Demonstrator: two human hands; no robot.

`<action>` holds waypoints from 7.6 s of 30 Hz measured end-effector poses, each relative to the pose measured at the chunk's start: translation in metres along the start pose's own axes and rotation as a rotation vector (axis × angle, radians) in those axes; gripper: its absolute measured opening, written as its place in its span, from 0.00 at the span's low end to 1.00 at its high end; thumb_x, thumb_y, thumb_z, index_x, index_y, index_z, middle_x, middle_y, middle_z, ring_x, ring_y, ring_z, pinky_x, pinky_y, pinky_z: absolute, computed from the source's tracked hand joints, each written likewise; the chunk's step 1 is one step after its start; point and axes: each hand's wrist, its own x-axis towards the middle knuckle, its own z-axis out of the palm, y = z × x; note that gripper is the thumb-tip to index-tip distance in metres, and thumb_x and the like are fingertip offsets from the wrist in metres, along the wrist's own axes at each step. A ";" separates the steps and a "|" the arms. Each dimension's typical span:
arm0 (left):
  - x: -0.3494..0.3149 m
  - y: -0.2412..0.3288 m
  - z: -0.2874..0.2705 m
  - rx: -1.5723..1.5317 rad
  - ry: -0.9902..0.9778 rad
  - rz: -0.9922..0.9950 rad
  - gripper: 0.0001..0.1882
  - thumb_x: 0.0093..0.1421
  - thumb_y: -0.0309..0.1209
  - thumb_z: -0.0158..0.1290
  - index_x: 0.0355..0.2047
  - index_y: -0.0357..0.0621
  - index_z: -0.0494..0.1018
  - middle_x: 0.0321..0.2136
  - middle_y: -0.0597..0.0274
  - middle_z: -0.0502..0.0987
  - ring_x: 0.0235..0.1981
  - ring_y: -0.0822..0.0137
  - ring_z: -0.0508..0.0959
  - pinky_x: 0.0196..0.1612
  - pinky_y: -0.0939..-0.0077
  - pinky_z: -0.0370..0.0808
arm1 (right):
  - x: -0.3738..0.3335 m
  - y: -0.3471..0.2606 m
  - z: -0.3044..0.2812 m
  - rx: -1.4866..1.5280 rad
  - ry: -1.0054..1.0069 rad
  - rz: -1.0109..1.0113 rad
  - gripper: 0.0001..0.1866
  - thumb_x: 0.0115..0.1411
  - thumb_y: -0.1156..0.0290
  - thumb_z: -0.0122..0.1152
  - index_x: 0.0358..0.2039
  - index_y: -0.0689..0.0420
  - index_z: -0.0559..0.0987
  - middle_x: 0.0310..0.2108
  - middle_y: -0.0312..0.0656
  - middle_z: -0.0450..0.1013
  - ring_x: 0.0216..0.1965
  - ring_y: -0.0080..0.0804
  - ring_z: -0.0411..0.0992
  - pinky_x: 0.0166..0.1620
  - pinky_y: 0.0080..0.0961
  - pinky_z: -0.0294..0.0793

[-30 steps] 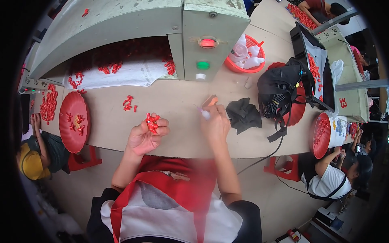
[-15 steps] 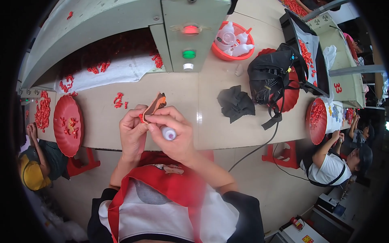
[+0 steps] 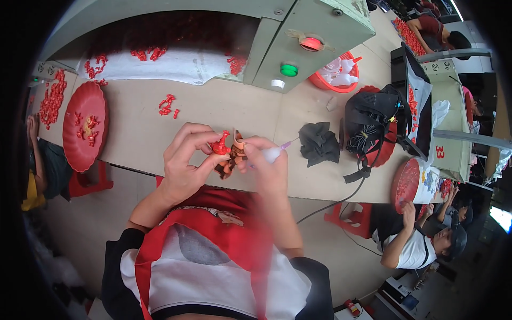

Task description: The person applies glue from a bottle to small red plastic parts and small orange parts, then assembles them into toy components by hand.

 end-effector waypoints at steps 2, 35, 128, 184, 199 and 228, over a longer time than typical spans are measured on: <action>0.000 0.001 -0.001 0.038 0.031 0.025 0.16 0.42 0.19 0.61 0.34 0.36 0.73 0.31 0.58 0.71 0.26 0.71 0.73 0.27 0.82 0.73 | 0.001 0.003 0.001 0.009 -0.016 0.001 0.07 0.54 0.75 0.54 0.32 0.65 0.76 0.26 0.43 0.72 0.21 0.28 0.68 0.21 0.22 0.64; -0.005 -0.004 -0.030 -0.670 -0.039 -0.665 0.19 0.54 0.18 0.51 0.48 0.33 0.66 0.38 0.55 0.74 0.38 0.65 0.77 0.42 0.74 0.75 | -0.024 -0.039 0.014 -0.833 -0.028 -0.708 0.19 0.44 0.73 0.60 0.38 0.67 0.71 0.32 0.47 0.72 0.26 0.31 0.72 0.33 0.22 0.71; -0.053 -0.032 -0.111 -0.796 0.497 -0.661 0.15 0.56 0.24 0.53 0.45 0.38 0.70 0.38 0.61 0.75 0.38 0.70 0.76 0.44 0.73 0.74 | 0.105 0.081 0.105 -1.387 -0.482 -0.635 0.09 0.46 0.71 0.60 0.31 0.52 0.80 0.32 0.42 0.72 0.35 0.42 0.73 0.39 0.33 0.73; -0.020 -0.001 -0.033 -0.596 0.167 -0.480 0.18 0.54 0.15 0.51 0.46 0.31 0.66 0.39 0.58 0.72 0.41 0.72 0.74 0.42 0.80 0.73 | 0.012 -0.019 0.051 -0.131 -0.232 -0.076 0.05 0.52 0.82 0.57 0.31 0.64 0.73 0.26 0.38 0.71 0.23 0.19 0.70 0.22 0.14 0.69; -0.021 0.000 -0.035 -0.492 0.147 -0.387 0.16 0.52 0.14 0.50 0.43 0.36 0.70 0.38 0.58 0.70 0.40 0.68 0.75 0.42 0.76 0.76 | 0.007 -0.024 0.060 -0.649 -0.238 -0.505 0.08 0.45 0.82 0.63 0.28 0.59 0.78 0.26 0.39 0.73 0.23 0.26 0.71 0.27 0.17 0.67; -0.017 0.017 -0.042 -0.147 0.015 -0.365 0.19 0.50 0.13 0.52 0.44 0.36 0.71 0.39 0.56 0.69 0.38 0.69 0.75 0.42 0.78 0.77 | 0.015 -0.026 0.047 -0.739 -0.290 -0.463 0.08 0.43 0.80 0.66 0.24 0.62 0.74 0.24 0.39 0.73 0.25 0.26 0.71 0.30 0.19 0.69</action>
